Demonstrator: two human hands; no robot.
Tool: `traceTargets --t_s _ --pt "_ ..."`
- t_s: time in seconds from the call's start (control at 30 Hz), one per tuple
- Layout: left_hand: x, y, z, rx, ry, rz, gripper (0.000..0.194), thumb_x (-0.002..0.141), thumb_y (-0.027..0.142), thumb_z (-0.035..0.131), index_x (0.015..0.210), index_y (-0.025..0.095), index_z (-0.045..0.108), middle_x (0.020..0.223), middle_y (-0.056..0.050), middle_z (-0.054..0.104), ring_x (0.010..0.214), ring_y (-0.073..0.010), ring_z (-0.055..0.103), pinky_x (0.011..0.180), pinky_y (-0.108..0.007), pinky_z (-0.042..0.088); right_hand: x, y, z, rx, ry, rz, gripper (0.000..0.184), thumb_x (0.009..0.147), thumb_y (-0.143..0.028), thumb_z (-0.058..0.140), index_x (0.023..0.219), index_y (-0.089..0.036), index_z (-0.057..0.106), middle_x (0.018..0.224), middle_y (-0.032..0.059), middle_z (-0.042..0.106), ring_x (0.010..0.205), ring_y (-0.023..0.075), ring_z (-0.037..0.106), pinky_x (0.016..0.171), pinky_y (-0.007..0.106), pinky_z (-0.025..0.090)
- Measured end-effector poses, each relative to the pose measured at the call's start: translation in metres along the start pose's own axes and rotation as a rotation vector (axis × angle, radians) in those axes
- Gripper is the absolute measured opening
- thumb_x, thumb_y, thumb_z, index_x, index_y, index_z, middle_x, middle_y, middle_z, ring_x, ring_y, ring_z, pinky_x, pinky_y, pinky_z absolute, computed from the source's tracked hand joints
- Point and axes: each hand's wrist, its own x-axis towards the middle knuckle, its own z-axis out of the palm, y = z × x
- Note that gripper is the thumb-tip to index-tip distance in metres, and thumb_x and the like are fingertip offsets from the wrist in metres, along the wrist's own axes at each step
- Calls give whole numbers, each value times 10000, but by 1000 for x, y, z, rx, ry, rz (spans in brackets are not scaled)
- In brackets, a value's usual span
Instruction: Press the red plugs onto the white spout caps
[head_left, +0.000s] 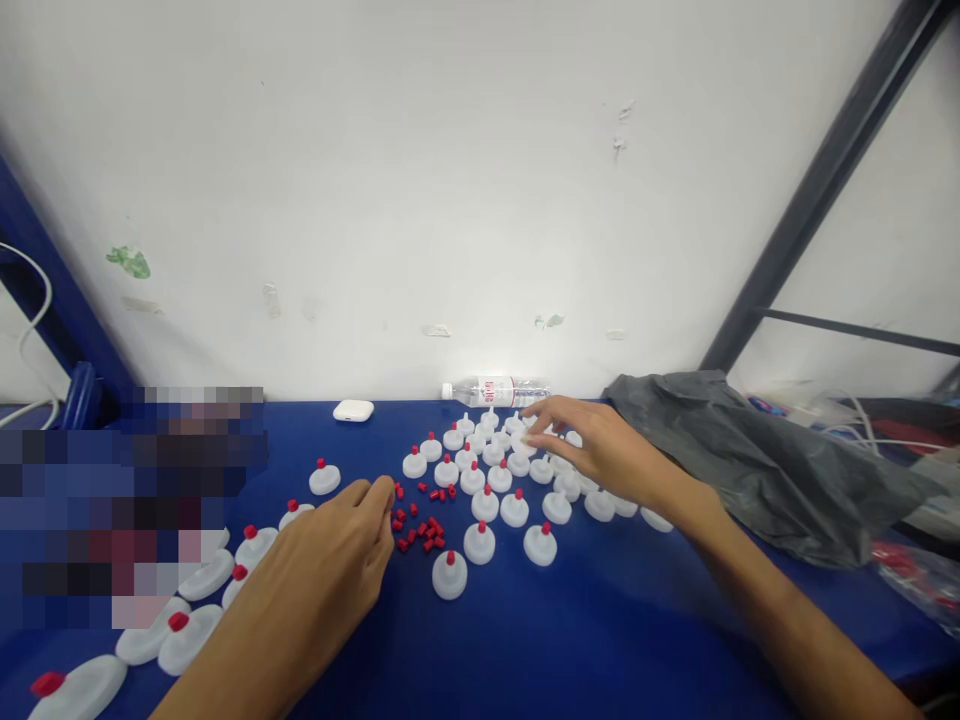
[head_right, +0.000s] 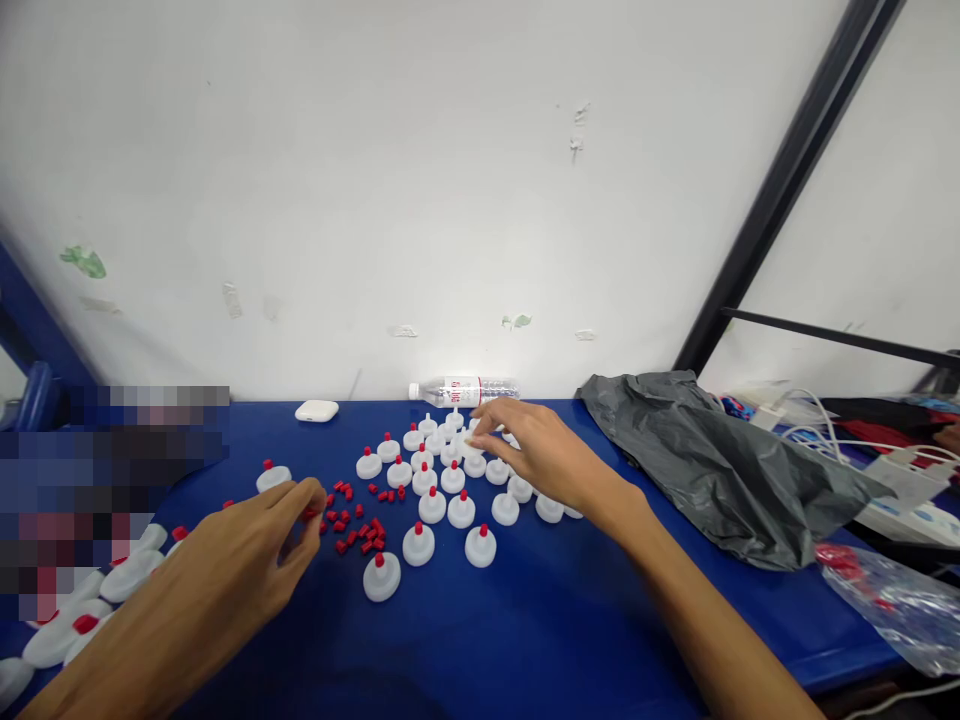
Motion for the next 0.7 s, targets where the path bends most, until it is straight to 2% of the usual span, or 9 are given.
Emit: traceTargets --t_s 0.1,0.17,0.23,0.33,0.4,0.53,0.6,0.7 --pt "-2 1 -7 17 12 44 426 1015 113 282 1145 221 673 1068 -103 771 840 -318 784 747 -457 633 -3 -10 10 53 22 -41 167 1113 -392 475 1043 -250 529 1174 94 765 1181 262 716 808 351 576" --pt "-5 1 -8 21 122 109 442 1033 143 287 1207 252 678 1102 -81 787 791 -294 794 675 -422 643 -5 -16 19 68 13 -81 121 1113 -366 492 1061 -258 508 1180 72 760 1156 245 728 810 344 585" --pt "-8 2 -8 14 283 209 473 1056 181 257 1148 261 714 1016 -59 804 677 -270 786 547 -381 622 -7 -22 28 64 32 -121 99 1101 -360 543 1108 -263 529 1236 59 735 1124 229 726 870 366 583" --pt "-11 4 -9 -57 456 342 548 1087 213 189 1079 265 734 924 -31 809 539 -221 748 413 -330 565 -10 -31 39 58 64 -185 207 1076 -420 606 1202 -260 566 1199 58 717 1084 220 706 933 389 569" --pt "-11 6 -11 -155 517 383 512 1107 242 212 1085 279 722 928 -12 810 537 -192 749 388 -296 548 -11 -37 46 59 79 -279 302 1063 -503 602 1201 -236 576 1101 55 722 990 203 708 888 365 575" --pt "-10 12 -9 -365 561 466 358 1126 321 326 1103 326 683 952 36 810 726 -159 807 538 -237 622 -12 -49 54 -2 174 -497 408 1061 -602 518 1100 -200 574 927 29 717 826 171 688 787 326 560" --pt "-10 14 -7 -387 550 484 359 1128 323 321 1115 335 680 970 37 816 763 -159 814 581 -237 638 -12 -53 55 -39 215 -545 408 1069 -604 496 1058 -202 568 887 9 715 762 153 665 758 316 544" --pt "-11 17 -6 -361 506 495 433 1132 320 275 1058 313 702 932 24 817 712 -168 809 575 -253 647 -14 -57 57 -53 249 -588 381 1071 -585 509 1031 -210 560 863 -12 725 704 138 649 713 307 527"
